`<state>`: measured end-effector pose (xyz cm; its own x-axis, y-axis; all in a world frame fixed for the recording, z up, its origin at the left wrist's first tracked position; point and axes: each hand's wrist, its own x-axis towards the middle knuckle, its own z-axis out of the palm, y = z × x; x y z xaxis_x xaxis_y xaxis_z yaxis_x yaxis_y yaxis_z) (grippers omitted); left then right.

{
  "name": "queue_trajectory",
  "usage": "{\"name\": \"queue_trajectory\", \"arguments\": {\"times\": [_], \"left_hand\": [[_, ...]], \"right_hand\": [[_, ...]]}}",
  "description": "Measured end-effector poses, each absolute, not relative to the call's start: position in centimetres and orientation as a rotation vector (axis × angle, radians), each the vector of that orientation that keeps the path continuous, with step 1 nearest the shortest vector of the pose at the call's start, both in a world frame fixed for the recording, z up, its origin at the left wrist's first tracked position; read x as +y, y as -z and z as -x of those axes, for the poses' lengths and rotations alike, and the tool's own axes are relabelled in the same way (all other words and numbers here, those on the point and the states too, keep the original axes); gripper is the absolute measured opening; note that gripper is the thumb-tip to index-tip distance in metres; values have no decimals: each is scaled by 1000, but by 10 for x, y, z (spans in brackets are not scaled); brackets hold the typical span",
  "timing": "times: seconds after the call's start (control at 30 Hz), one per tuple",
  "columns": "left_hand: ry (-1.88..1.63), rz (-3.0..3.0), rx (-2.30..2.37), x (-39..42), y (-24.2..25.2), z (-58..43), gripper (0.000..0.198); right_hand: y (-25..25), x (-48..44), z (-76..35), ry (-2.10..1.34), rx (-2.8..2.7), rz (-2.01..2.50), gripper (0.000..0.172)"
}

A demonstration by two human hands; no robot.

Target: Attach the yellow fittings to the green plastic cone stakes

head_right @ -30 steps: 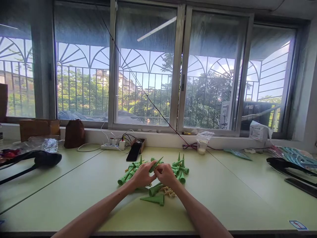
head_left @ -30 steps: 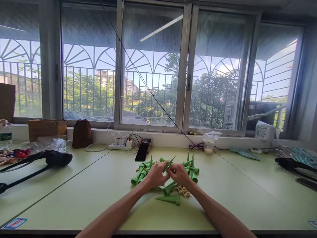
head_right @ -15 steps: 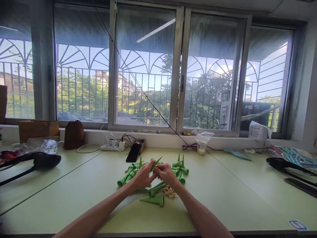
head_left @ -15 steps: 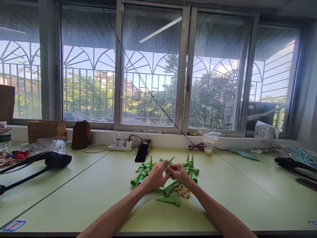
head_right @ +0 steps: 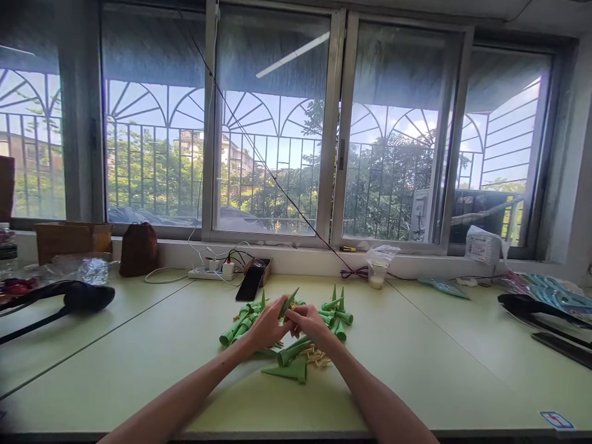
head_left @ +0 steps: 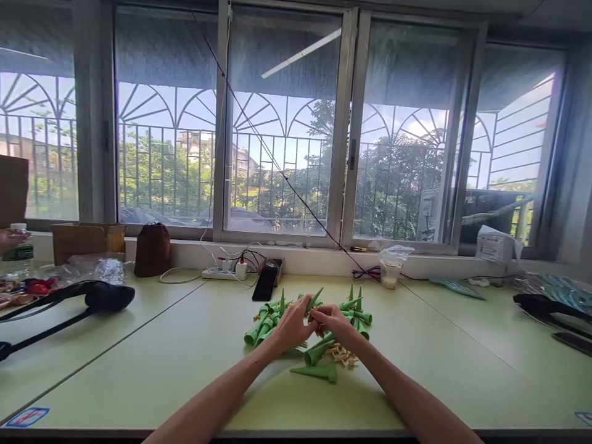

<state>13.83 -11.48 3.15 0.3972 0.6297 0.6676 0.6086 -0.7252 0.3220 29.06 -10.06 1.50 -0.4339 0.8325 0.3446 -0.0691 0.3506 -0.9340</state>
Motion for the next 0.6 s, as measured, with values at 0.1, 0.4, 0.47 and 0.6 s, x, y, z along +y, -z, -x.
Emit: {"name": "queue_trajectory", "arguments": {"times": [0.1, 0.4, 0.47, 0.6], "left_hand": [[-1274, -2587, 1165, -116, -32, -139, 25], [-1264, -2579, 1178, -115, -32, -139, 16], [-1268, -2574, 1193, -116, -32, -138, 17], [-1255, -2556, 1219, -115, -32, -138, 17]], "right_hand": [[-14, -99, -290, -1270, -1667, 676, 50], [-9, -94, -290, -1216, -1704, 689, 52], [-7, -92, -290, -1209, -1717, 684, 52], [-5, -87, -291, -1184, -1767, 678, 53]]}}
